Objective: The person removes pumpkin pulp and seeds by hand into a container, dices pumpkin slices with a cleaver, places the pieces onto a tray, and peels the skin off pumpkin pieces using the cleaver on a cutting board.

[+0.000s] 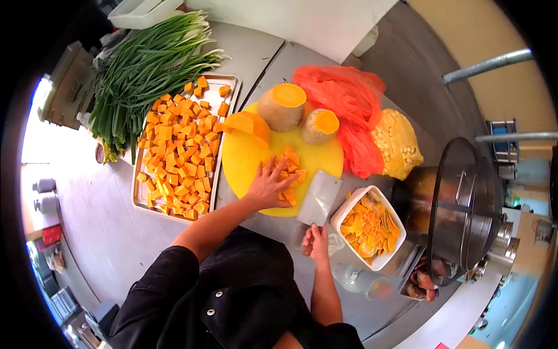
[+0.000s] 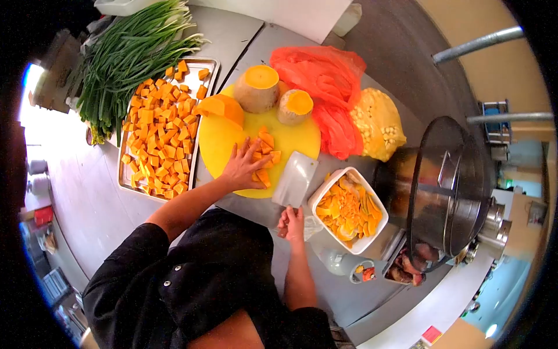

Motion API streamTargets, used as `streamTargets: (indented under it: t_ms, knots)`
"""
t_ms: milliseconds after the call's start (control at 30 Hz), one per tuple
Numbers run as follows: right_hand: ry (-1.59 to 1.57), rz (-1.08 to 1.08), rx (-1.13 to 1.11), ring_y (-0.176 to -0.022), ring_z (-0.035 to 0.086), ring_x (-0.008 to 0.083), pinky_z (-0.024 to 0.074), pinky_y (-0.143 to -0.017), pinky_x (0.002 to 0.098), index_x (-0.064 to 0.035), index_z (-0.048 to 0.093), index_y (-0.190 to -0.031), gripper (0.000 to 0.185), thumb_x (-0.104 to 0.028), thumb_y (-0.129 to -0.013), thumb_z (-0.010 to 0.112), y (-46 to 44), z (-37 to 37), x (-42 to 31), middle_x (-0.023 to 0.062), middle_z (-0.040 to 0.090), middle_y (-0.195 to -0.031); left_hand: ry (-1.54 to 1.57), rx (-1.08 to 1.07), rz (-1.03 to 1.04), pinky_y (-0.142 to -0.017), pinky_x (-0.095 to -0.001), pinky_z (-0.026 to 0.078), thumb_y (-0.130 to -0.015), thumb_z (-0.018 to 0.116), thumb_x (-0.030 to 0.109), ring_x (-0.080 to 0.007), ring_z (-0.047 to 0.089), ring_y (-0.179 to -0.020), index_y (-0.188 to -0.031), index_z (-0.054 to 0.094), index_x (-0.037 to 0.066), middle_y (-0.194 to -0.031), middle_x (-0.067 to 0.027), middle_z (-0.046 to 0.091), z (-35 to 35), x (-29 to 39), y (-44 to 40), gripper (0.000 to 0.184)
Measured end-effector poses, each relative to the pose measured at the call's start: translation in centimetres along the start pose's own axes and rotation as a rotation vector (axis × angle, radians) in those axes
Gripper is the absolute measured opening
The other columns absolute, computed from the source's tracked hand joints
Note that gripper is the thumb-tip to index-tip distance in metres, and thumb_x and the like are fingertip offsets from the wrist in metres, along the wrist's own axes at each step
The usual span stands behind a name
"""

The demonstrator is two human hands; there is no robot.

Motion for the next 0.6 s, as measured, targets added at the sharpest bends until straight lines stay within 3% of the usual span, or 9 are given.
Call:
streamTargets:
  t_ms: [133,333,600]
  knots:
    - [0.063,0.033,-0.093,-0.045,0.05,0.0158,0.0469,-0.042,0.0326,-0.0105,0.046,-0.104,0.02,-0.023,-0.103,0.062,-1.0,5.2,2.5,0.0036,0.052,-0.068,0.058,0.102,0.029,-0.113,-0.0694,0.027,-0.07,0.075,0.072,-0.0489,0.023,-0.149,-0.153,0.043,0.038,-0.164,-0.0168,0.026,0.2,0.4,0.3,0.095]
    - [0.225,0.035,-0.144,-0.043,0.049,0.0148,0.0464,-0.041,0.0319,-0.0106,0.044,-0.105,0.022,-0.022,-0.103,0.063,-1.0,7.0,0.1,0.0036,0.05,-0.065,0.138,0.316,0.028,-0.11,-0.0636,0.036,-0.077,0.074,0.059,-0.0445,0.037,-0.143,-0.141,0.057,0.03,-0.152,-0.0141,0.045,-0.4,-0.2,0.8,0.073]
    - [0.21,0.055,-0.195,-0.043,0.048,0.014,0.0455,-0.039,0.0317,-0.0109,0.043,-0.104,0.02,-0.019,-0.103,0.061,-0.5,11.2,2.3,0.0031,0.05,-0.065,0.273,0.453,-0.002,-0.107,-0.0578,0.043,-0.076,0.074,0.038,-0.0455,0.044,-0.137,-0.134,0.062,0.025,-0.149,-0.0147,0.048,-1.3,-0.9,1.3,0.06]
Point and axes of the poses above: each hand's wrist, its own y-axis away from the middle knuckle, its own z-axis out of the palm, x = y × z, the point moved 7 cm from there along -y, towards the middle knuckle
